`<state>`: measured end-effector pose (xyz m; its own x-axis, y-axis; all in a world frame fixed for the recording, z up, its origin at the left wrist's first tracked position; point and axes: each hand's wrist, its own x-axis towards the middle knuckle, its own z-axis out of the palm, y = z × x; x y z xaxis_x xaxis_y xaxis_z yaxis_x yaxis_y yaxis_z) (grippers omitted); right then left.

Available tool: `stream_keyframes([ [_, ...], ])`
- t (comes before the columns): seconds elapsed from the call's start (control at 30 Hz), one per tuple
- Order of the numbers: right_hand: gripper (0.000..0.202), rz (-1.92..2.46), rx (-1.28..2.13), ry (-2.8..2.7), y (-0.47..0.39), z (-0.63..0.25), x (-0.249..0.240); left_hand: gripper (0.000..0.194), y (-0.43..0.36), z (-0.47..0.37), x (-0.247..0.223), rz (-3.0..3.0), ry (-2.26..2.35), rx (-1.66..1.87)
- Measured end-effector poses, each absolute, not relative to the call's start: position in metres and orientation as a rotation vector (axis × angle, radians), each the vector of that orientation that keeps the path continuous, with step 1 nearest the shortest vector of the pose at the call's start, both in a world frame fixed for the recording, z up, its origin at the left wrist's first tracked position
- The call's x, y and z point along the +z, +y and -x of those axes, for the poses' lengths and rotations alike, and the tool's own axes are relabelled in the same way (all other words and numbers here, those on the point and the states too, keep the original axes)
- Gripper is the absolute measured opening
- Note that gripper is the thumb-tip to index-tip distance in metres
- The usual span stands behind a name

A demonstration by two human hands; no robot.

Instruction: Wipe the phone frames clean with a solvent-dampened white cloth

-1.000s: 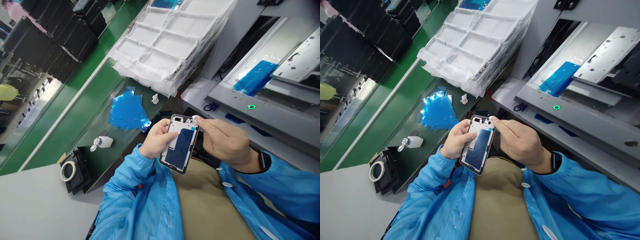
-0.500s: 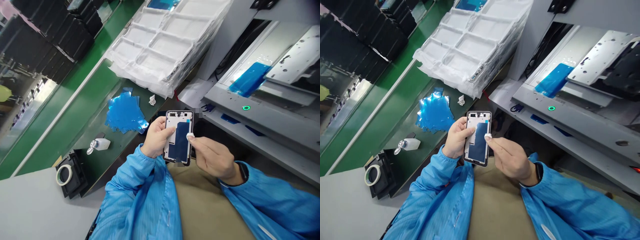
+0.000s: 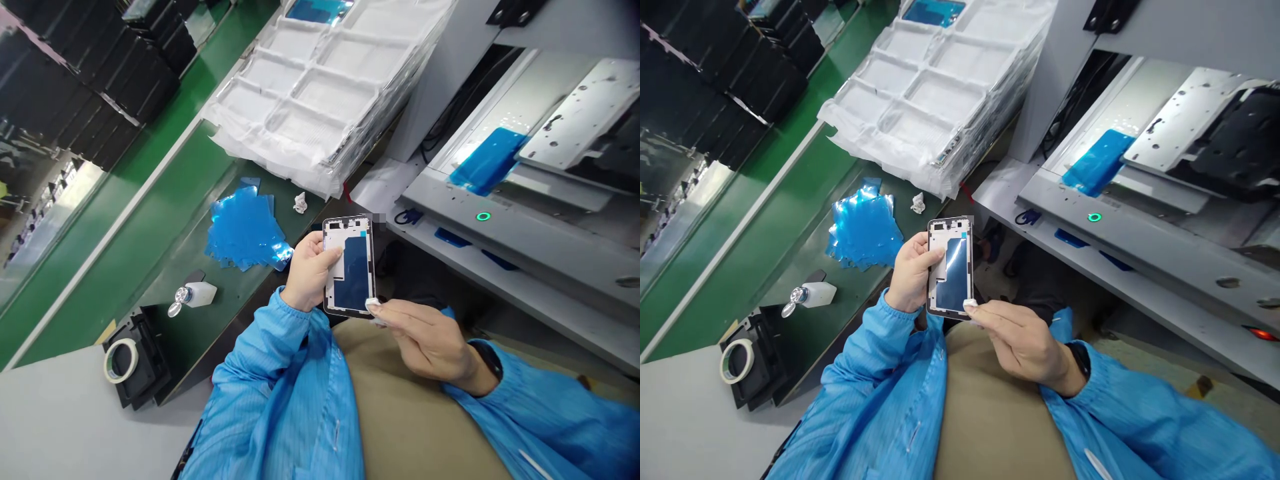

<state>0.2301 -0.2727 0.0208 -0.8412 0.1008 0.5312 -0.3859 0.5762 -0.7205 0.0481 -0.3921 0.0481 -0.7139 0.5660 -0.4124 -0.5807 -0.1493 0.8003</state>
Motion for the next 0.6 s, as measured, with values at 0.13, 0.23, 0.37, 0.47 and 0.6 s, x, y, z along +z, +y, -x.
stream_keyframes([
  [0.13, 0.045, -0.223, 1.699, -2.227, -0.267, -0.227, 0.034, 0.04, -0.397, -0.048, 0.044, 0.049, 1.388, 1.917],
  [0.23, 0.028, -0.085, 2.242, -2.028, -0.263, -0.229, 0.033, 0.04, -0.401, -0.047, 0.046, 0.078, 1.399, 1.916],
  [0.37, 0.022, 0.328, 2.617, -1.631, -0.26, -0.228, 0.024, 0.04, -0.404, -0.045, 0.05, 0.082, 1.39, 1.939],
  [0.47, 0.021, 0.433, 2.733, -1.447, -0.26, -0.223, 0.021, 0.042, -0.405, -0.044, 0.05, 0.079, 1.38, 1.947],
  [0.6, 0.015, 0.471, 2.803, -1.28, -0.262, -0.219, 0.024, 0.044, -0.405, -0.043, 0.047, 0.083, 1.38, 1.929],
])
